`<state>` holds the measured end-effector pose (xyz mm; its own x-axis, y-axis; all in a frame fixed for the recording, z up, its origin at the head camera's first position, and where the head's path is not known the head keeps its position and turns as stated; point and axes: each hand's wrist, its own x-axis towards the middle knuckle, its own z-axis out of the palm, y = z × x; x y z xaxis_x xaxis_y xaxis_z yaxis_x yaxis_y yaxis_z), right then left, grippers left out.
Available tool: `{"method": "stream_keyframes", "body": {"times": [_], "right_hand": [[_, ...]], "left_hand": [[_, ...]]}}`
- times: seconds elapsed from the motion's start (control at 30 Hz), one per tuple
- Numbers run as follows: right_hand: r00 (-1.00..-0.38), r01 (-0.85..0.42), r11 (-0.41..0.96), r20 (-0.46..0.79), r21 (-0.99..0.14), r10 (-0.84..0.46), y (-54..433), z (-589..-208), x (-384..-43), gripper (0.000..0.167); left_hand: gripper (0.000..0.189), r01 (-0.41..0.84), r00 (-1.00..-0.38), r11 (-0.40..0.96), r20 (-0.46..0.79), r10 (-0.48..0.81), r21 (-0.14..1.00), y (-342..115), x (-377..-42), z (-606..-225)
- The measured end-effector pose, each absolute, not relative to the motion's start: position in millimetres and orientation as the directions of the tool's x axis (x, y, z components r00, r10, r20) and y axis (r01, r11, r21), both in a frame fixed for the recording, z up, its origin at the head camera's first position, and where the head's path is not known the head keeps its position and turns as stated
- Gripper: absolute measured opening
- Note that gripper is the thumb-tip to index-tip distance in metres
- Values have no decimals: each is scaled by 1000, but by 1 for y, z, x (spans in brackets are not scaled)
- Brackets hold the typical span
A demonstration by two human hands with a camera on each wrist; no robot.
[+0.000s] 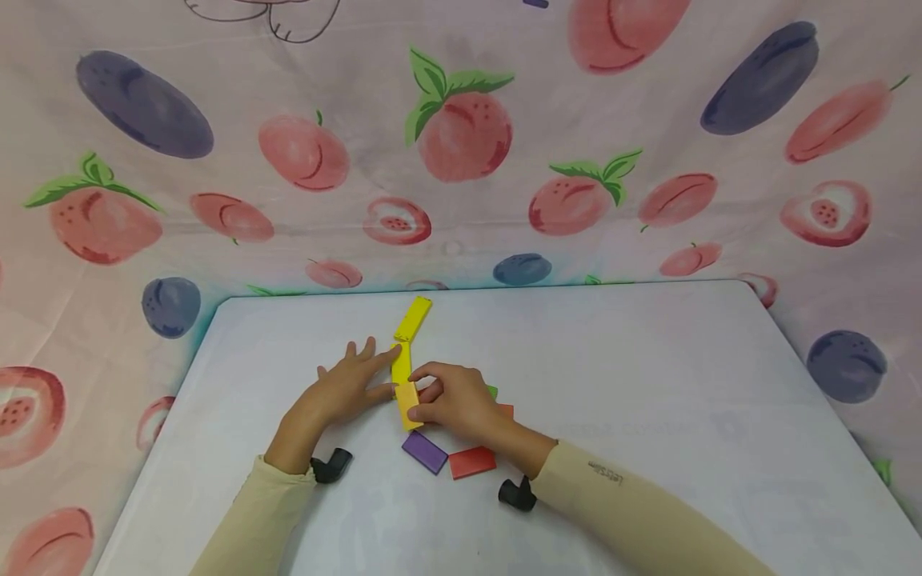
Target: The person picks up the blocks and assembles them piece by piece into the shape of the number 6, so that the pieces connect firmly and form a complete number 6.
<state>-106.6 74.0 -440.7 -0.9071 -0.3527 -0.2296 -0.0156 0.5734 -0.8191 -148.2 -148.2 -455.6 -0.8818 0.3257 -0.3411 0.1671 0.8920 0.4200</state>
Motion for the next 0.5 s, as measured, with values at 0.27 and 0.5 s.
{"method": "stream_keyframes", "body": {"times": [0.27,0.5], "right_hand": [[-903,-33,603,-235,-797,-360,63,-447,-110,43],[-904,-33,641,-251,-767,-347,58,-447,-110,43]], "left_hand": [[68,167,-883,901,-346,318,401,-148,-149,-457],[68,170,-884,901,-343,319,400,-147,-149,-457]]}}
